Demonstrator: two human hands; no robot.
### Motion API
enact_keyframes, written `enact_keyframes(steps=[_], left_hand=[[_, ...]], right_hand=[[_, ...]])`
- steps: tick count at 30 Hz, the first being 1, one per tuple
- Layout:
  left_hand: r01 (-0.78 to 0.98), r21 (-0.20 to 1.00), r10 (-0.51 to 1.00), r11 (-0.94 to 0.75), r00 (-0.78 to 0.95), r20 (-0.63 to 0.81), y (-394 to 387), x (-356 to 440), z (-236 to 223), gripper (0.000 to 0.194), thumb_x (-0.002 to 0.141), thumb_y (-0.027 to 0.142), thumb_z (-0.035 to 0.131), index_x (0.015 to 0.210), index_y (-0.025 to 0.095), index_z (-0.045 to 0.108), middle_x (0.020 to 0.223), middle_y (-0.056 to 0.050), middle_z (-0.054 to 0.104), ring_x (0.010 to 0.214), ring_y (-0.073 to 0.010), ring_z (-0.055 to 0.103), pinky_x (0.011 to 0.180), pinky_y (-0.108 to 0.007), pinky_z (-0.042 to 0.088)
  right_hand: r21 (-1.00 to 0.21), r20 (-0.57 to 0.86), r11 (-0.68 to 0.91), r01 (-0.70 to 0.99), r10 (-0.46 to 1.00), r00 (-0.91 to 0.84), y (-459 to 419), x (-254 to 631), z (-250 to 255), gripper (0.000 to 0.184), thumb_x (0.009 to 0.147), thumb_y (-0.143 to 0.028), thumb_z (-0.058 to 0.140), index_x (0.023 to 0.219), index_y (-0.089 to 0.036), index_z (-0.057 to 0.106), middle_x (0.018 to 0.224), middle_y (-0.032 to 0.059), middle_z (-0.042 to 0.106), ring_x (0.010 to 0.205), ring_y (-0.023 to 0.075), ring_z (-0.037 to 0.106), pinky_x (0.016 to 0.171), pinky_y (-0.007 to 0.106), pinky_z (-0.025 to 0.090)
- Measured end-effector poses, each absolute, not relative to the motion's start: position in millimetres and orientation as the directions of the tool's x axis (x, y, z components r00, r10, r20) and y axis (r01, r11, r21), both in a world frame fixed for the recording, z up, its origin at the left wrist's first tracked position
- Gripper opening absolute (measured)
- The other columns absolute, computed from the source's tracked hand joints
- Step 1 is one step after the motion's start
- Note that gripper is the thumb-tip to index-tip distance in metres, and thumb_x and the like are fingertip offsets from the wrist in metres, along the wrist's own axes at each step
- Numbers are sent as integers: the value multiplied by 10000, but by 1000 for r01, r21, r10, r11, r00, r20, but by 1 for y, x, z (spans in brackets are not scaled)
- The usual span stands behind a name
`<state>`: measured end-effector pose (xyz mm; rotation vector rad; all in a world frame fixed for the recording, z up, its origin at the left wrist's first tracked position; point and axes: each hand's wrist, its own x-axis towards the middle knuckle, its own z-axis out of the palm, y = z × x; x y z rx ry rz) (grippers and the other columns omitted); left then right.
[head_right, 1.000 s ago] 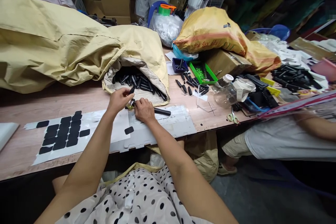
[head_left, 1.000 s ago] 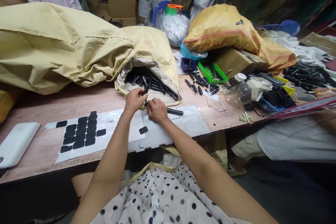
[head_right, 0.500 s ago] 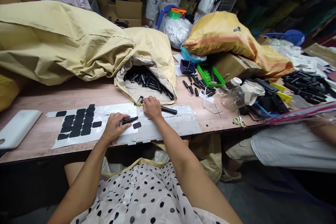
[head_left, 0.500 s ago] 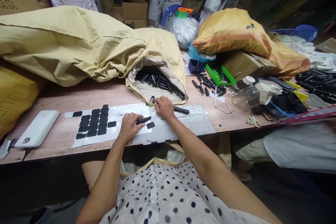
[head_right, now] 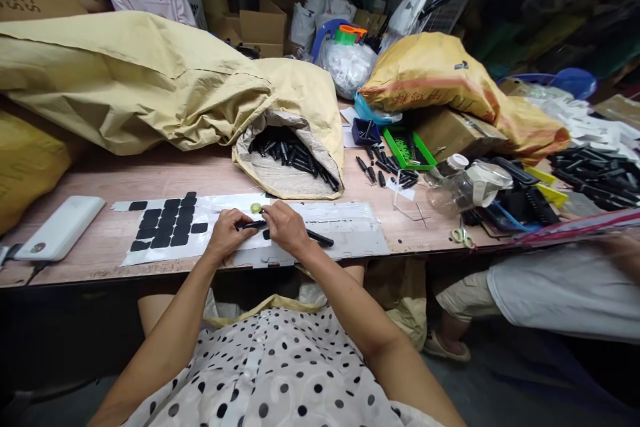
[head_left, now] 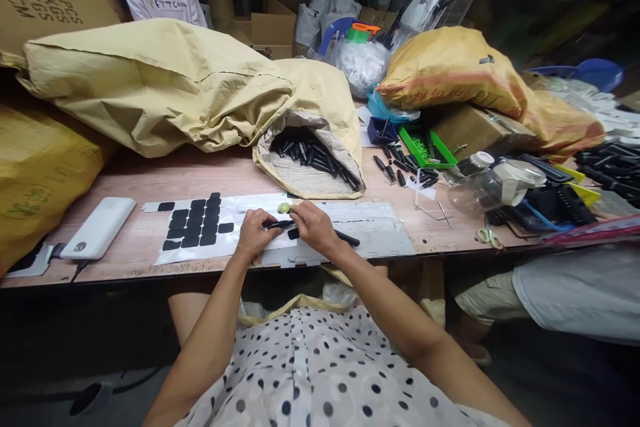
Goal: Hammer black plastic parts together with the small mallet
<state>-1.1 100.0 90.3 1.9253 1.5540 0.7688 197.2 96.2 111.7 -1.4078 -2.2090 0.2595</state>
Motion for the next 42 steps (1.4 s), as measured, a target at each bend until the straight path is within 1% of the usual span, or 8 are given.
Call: enact_keyframes(steps=[7, 10, 17, 22, 26, 29, 35, 42], left_hand=[[670, 721, 984, -178, 142, 110, 100, 2, 89, 154, 673, 233, 760, 665, 248, 607, 783, -10, 676, 899, -244, 578, 832, -361, 471], [668, 723, 984, -175, 137, 111, 100, 2, 89, 162, 682, 231, 740, 643, 244, 583, 763, -7, 664, 860, -233, 569, 808, -357, 465], [650, 739, 983, -178, 147, 107, 101, 1, 90, 119, 662, 218, 763, 672, 248, 648, 784, -5, 691, 914, -246, 590, 846, -372, 480], [651, 740, 986, -166, 127, 109, 100, 2, 90, 136, 659, 217, 772, 662, 248, 639, 774, -4, 689, 900, -246, 590, 835, -375, 485], [649, 742, 985, -171, 143, 101, 100, 1, 91, 123, 667, 212, 768, 684, 246, 651, 783, -11, 687, 920, -254, 590, 849, -384, 487], [654, 737, 984, -172, 148, 98, 101, 1, 92, 115, 679, 217, 761, 687, 247, 650, 786, -14, 685, 926, -261, 586, 857, -395, 490], [669, 719, 981, -188, 161, 106, 98, 1, 90, 88, 694, 217, 750, 710, 246, 668, 801, -19, 687, 919, -260, 583, 855, -398, 493], [638, 704, 950, -312, 196, 244, 98, 0, 88, 58, 750, 243, 733, 775, 241, 681, 813, -23, 683, 879, -251, 584, 825, -391, 509]], right_hand=[[-390, 286, 458, 799, 885, -368, 74, 185, 116, 308, 1039, -259, 488, 1244, -267, 717, 965, 56, 686, 954, 192, 640, 871, 268, 511], [-361, 235, 462, 810, 886, -401, 74, 184, 116, 290, 1028, -253, 514, 1224, -294, 723, 950, 45, 680, 944, 191, 635, 832, 258, 504], [-365, 306, 411, 836, 900, -309, 75, 191, 115, 292, 1036, -259, 493, 1220, -281, 720, 947, 48, 677, 946, 191, 638, 844, 256, 501], [-354, 261, 412, 839, 905, -335, 72, 194, 114, 279, 1028, -262, 503, 1182, -276, 735, 930, 46, 684, 920, 191, 639, 808, 251, 503], [-376, 318, 369, 850, 913, -256, 89, 201, 117, 335, 1045, -254, 447, 1247, -279, 713, 1035, 59, 698, 1005, 196, 631, 889, 264, 493], [-340, 312, 313, 887, 927, -207, 115, 210, 119, 336, 1035, -241, 458, 1245, -277, 718, 1050, 69, 700, 1013, 217, 617, 901, 292, 484], [-253, 190, 187, 949, 972, -141, 153, 224, 108, 289, 995, -206, 530, 1187, -229, 744, 1084, 100, 691, 1029, 243, 584, 883, 317, 456], [-188, 178, 165, 968, 975, -132, 153, 223, 95, 272, 1002, -234, 516, 1185, -199, 714, 1127, 121, 669, 1036, 256, 543, 851, 327, 419]])
